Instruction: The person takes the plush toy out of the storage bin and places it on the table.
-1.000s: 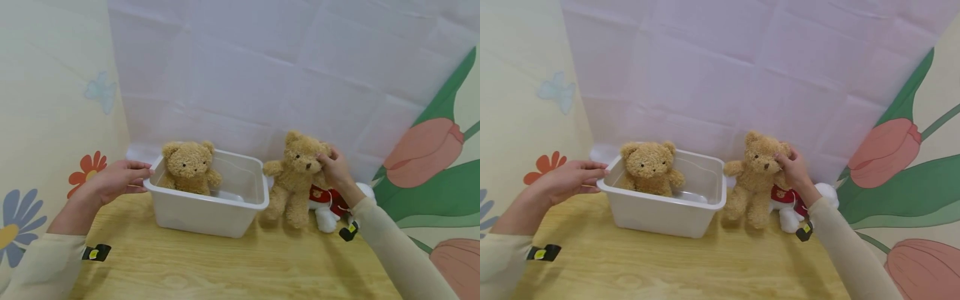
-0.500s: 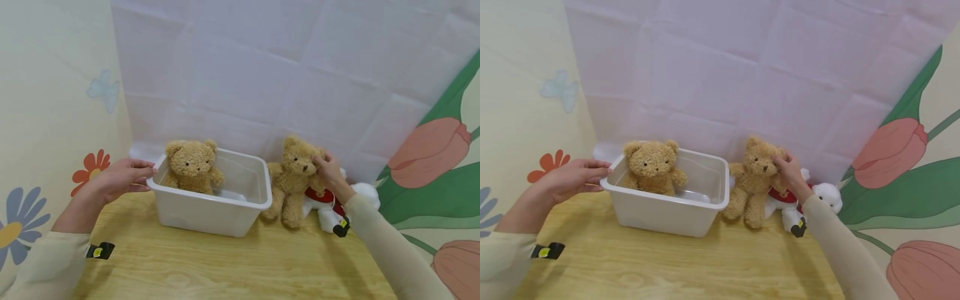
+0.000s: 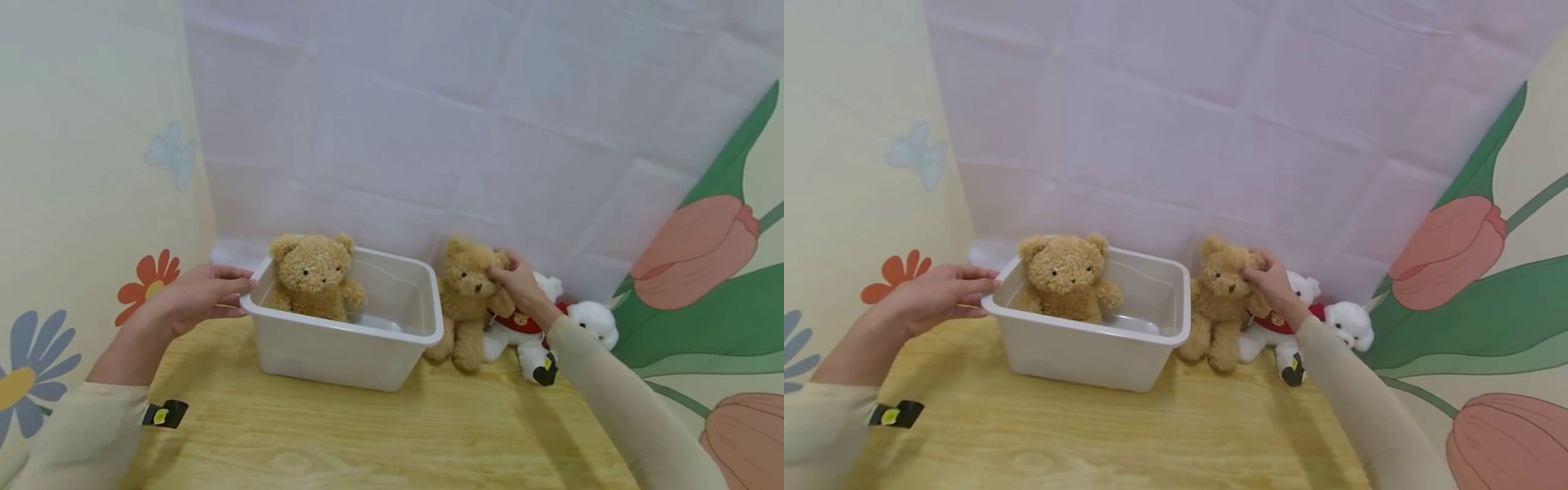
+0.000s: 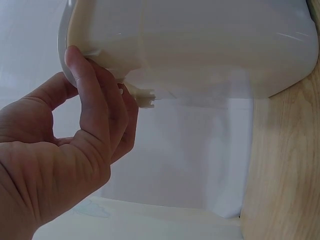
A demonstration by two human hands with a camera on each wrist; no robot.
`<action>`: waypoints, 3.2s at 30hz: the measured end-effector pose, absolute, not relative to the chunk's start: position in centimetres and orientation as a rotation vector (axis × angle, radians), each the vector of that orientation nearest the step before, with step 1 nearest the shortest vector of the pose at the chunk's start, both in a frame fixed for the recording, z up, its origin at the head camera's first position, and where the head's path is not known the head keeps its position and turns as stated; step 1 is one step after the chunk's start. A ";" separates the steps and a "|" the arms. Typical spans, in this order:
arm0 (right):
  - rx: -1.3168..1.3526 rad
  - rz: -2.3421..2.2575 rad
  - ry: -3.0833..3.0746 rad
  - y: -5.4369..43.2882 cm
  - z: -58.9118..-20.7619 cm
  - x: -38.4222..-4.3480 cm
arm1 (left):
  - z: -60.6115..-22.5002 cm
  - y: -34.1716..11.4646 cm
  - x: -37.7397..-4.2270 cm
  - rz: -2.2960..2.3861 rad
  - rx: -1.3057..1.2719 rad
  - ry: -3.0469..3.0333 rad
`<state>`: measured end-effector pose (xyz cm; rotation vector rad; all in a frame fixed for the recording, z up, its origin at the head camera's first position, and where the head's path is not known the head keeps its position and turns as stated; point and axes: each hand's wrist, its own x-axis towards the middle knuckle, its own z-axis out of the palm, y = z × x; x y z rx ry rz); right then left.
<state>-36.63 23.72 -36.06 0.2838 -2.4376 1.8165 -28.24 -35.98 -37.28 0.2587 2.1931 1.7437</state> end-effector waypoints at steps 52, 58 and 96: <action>-0.138 1.831 -2.313 21.7 -34.3 -36.6 | -37.2 -35.8 -28.2 1.741 0.280 2.203; 0.049 1.724 -2.331 21.5 -32.2 -36.1 | -37.3 -36.0 -28.1 1.740 0.287 2.192; 0.903 1.295 -2.671 8.5 -29.5 -36.6 | -36.4 -35.5 -27.6 1.791 0.248 2.164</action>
